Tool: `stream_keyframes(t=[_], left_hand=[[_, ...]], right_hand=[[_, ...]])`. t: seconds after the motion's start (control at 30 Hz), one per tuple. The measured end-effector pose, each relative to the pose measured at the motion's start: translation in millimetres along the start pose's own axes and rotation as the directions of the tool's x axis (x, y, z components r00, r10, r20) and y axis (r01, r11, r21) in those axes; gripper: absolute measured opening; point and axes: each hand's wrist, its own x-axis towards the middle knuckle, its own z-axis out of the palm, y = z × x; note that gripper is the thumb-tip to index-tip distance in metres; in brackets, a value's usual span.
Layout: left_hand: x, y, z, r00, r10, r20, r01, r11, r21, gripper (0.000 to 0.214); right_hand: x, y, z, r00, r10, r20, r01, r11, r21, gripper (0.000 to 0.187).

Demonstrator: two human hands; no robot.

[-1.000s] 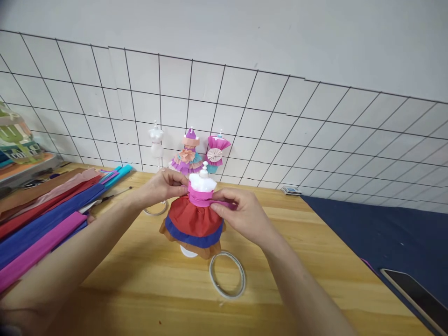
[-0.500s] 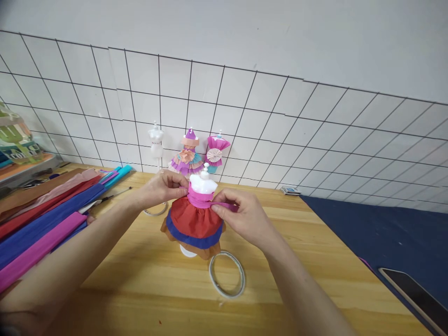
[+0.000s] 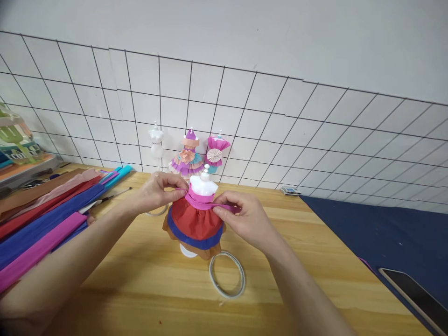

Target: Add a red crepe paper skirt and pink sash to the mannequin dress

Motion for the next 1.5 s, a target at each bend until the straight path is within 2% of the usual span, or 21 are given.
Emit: stream_keyframes(t=[0.17,0.3,0.47,0.57,0.7,0.97,1.1,1.23,1.33,1.5], left_hand=[[1,-2,-1.8,0.999,-0.042,0.014,0.042,0.999,-0.002,0.009],[1,-5,-3.5,0.994,-0.108,0.033,0.110,0.990,-0.083,0.007],[0,-3,-4.1,0.987,-0.152,0.049,0.158,0.975,-0.159,0.008],[-1,1,-4.8,0.989,-0.132,0.066,0.143,0.967,-0.209,0.008],[0,3,-6.2,0.991,-0.101,0.089,0.120,0.961,-0.248,0.007],[3,-1,-7.0,0.991,-0.092,0.097,0.106,0.982,-0.154,0.009],[4,-2,-6.6,0.990,-0.113,0.087,0.126,0.980,-0.154,0.008],[5,-5,-6.3,0.990,-0.116,0.085,0.132,0.966,-0.221,0.007],[5,-8,-5.9,0.990,-0.108,0.093,0.130,0.952,-0.279,0.007],[7,-12,-4.7,0.990,-0.111,0.090,0.132,0.952,-0.275,0.007]], right_hand=[[0,-1,1,1.000,-0.015,-0.017,0.015,1.000,-0.004,0.013],[0,-3,2,0.998,-0.039,-0.040,0.036,0.998,-0.058,0.012],[-4,-6,1,0.988,-0.150,-0.036,0.142,0.977,-0.161,0.012],[-8,-10,1,0.969,-0.240,-0.048,0.226,0.952,-0.207,0.011],[-13,-14,1,0.962,-0.272,-0.008,0.262,0.933,-0.245,0.012],[-15,-15,4,0.932,-0.363,-0.024,0.332,0.876,-0.349,0.015],[-14,-14,5,0.926,-0.377,-0.019,0.344,0.862,-0.373,0.014],[-13,-14,5,0.923,-0.385,-0.016,0.348,0.851,-0.393,0.014],[-13,-14,6,0.930,-0.368,-0.002,0.338,0.854,-0.396,0.015],[-10,-15,6,0.950,-0.312,-0.005,0.291,0.891,-0.349,0.015]])
